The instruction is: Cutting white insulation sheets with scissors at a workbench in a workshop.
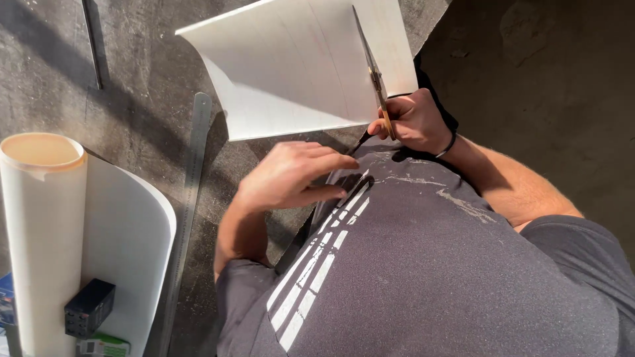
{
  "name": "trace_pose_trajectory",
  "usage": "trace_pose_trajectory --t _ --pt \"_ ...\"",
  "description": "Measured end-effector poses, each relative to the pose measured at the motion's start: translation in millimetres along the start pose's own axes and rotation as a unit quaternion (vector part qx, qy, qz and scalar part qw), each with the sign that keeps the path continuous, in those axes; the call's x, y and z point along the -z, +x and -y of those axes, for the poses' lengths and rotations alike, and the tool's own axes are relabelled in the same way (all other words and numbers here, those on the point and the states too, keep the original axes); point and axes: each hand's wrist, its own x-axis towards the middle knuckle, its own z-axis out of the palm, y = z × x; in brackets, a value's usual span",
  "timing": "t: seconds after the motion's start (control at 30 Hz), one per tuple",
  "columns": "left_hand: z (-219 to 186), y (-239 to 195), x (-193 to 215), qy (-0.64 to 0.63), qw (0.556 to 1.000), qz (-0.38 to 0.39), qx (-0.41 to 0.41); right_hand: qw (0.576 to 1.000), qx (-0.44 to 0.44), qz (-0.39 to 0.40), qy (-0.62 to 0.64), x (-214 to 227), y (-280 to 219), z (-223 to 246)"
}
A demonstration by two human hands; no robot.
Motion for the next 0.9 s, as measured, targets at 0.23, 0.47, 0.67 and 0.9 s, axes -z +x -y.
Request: trace_pose_trajectory --t 0.23,0.47,0.67,0.9 --pt "22 27 93 0.434 0.837 -0.334 -0.031 0.999 -0.037 0.029 0.023 -12 1 -1" --pt "40 58 94 0.343 0.89 -0.296 -0.058 0.996 -0.056 0.062 -0.044 1 -2 6" --pt "28 69 74 0.296 0.911 -0.282 -0.051 0.977 -0.045 0.142 0.15 20 3 -4" --pt "34 64 53 0.327 0.898 -0.295 0.026 0.99 -0.096 0.1 0.028 21 13 9"
